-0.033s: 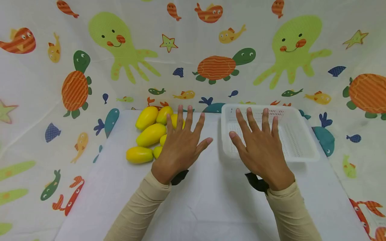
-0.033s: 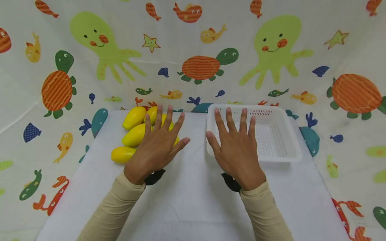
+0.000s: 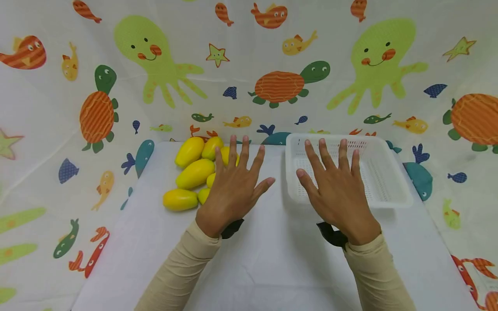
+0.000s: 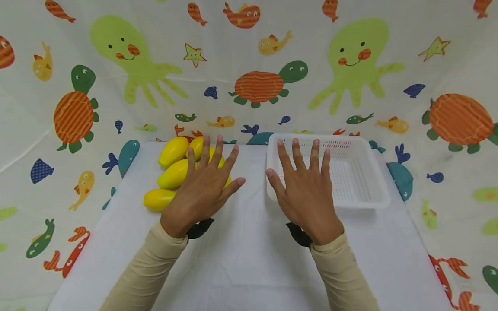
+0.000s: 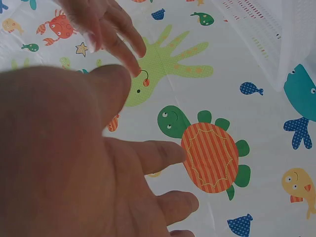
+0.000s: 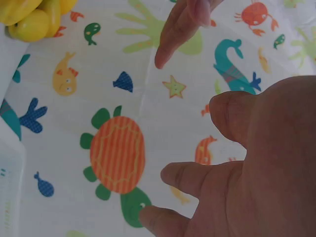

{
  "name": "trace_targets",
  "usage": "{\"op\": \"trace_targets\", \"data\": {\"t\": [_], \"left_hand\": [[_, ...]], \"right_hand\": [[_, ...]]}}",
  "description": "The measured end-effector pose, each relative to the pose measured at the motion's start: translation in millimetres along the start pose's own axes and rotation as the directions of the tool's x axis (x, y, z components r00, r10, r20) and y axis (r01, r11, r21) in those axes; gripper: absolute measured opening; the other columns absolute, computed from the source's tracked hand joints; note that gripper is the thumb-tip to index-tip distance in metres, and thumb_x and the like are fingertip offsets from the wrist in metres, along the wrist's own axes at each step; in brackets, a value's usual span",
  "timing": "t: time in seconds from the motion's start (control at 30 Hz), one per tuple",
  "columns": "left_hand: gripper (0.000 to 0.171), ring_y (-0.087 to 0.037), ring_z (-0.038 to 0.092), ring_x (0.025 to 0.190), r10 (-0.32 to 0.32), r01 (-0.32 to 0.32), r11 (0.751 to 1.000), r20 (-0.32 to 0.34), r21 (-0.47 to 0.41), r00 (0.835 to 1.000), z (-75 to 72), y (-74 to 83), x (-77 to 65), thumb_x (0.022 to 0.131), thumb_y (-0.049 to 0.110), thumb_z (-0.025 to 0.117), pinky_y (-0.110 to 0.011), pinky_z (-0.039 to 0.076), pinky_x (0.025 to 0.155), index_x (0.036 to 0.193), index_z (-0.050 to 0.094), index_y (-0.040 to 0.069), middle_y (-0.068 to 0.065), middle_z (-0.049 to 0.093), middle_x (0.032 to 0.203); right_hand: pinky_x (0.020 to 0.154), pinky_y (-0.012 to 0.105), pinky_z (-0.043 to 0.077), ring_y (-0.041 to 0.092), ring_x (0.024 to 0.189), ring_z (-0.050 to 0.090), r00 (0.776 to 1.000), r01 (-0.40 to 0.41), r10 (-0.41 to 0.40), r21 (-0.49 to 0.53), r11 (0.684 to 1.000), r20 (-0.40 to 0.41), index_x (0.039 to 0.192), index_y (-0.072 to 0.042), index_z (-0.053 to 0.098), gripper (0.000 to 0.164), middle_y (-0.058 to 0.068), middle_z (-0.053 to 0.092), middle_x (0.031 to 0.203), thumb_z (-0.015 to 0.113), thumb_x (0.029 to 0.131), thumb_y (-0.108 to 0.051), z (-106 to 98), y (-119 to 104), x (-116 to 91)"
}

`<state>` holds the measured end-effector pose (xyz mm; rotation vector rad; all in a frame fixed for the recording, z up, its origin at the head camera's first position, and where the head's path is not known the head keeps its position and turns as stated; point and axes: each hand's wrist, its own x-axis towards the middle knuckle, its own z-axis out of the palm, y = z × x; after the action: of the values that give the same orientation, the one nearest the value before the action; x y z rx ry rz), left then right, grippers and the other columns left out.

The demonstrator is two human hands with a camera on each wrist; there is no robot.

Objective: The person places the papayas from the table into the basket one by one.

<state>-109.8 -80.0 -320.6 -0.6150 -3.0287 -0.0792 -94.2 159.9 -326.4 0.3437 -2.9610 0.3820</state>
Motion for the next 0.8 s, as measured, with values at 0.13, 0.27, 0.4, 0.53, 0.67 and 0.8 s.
{"op": "trace_targets", "data": {"t": [0.13, 0.27, 0.4, 0.53, 0.67, 0.8], "left_hand": [[0.076, -0.052, -0.004, 0.163, 0.004, -0.004, 1.0, -0.016, -0.008, 1.0, -2.1, -1.3, -3.2, 0.11, 0.062, 0.037, -0.078, 0.002, 0.126, 0.171, 0.023, 0.019, -0.025, 0.009, 0.177], [0.076, -0.053, -0.002, 0.163, -0.003, 0.003, 1.0, -0.02, -0.007, 1.0, -2.1, -3.8, -7.6, 0.109, 0.062, 0.038, -0.078, 0.005, 0.126, 0.171, 0.024, 0.021, -0.025, 0.011, 0.177], [0.076, -0.053, -0.002, 0.163, -0.022, 0.022, 1.0, -0.025, -0.007, 0.999, -1.6, -8.3, -14.3, 0.108, 0.062, 0.04, -0.078, 0.007, 0.126, 0.171, 0.025, 0.022, -0.026, 0.011, 0.176], [0.076, -0.051, -0.006, 0.163, -0.042, 0.041, 0.999, -0.014, -0.024, 0.999, 3.2, -13.1, -14.8, 0.108, 0.063, 0.04, -0.078, 0.005, 0.126, 0.171, 0.023, 0.023, -0.025, 0.008, 0.177], [0.078, -0.051, -0.008, 0.164, -0.061, 0.061, 0.998, 0.002, -0.03, 0.998, 8.7, -18.3, -14.1, 0.108, 0.064, 0.04, -0.077, 0.004, 0.126, 0.171, 0.021, 0.024, -0.024, 0.006, 0.177], [0.078, -0.05, -0.009, 0.164, -0.071, 0.072, 0.997, 0.021, -0.042, 0.997, 15.8, -24.6, -14.2, 0.107, 0.064, 0.04, -0.078, 0.004, 0.126, 0.171, 0.021, 0.024, -0.024, 0.004, 0.177]], "right_hand": [[0.128, 0.074, -0.006, 0.059, 0.16, -0.001, 1.0, -0.002, 0.002, 0.004, 1.0, 0.002, 0.171, -0.023, 0.02, 0.07, 0.021, 0.02, 0.175, 0.031, 0.112, -0.058, -1.3, -0.1, -1.8], [0.128, 0.074, -0.006, 0.061, 0.159, 0.0, 1.0, -0.01, 0.01, 0.024, 1.0, 0.006, 0.172, -0.023, 0.019, 0.071, 0.022, 0.02, 0.175, 0.035, 0.112, -0.058, -0.2, 1.0, -4.6], [0.127, 0.075, -0.004, 0.062, 0.159, 0.0, 1.0, -0.014, 0.014, 0.044, 0.999, 0.006, 0.172, -0.025, 0.019, 0.073, 0.023, 0.02, 0.175, 0.038, 0.111, -0.059, 2.3, -0.4, -6.4], [0.127, 0.076, -0.003, 0.062, 0.159, 0.0, 0.999, -0.032, 0.031, 0.057, 0.998, 0.016, 0.171, -0.025, 0.02, 0.074, 0.023, 0.02, 0.175, 0.041, 0.109, -0.06, 7.5, 2.5, -6.1], [0.127, 0.076, -0.003, 0.062, 0.159, 0.001, 0.998, -0.049, 0.047, 0.071, 0.996, 0.03, 0.171, -0.025, 0.021, 0.076, 0.024, 0.022, 0.174, 0.044, 0.108, -0.061, 12.8, 6.1, -5.2], [0.127, 0.077, -0.001, 0.065, 0.157, 0.005, 0.998, -0.058, 0.056, 0.082, 0.995, 0.035, 0.171, -0.024, 0.021, 0.077, 0.026, 0.024, 0.173, 0.045, 0.108, -0.061, 19.3, 11.1, -3.6]]}}
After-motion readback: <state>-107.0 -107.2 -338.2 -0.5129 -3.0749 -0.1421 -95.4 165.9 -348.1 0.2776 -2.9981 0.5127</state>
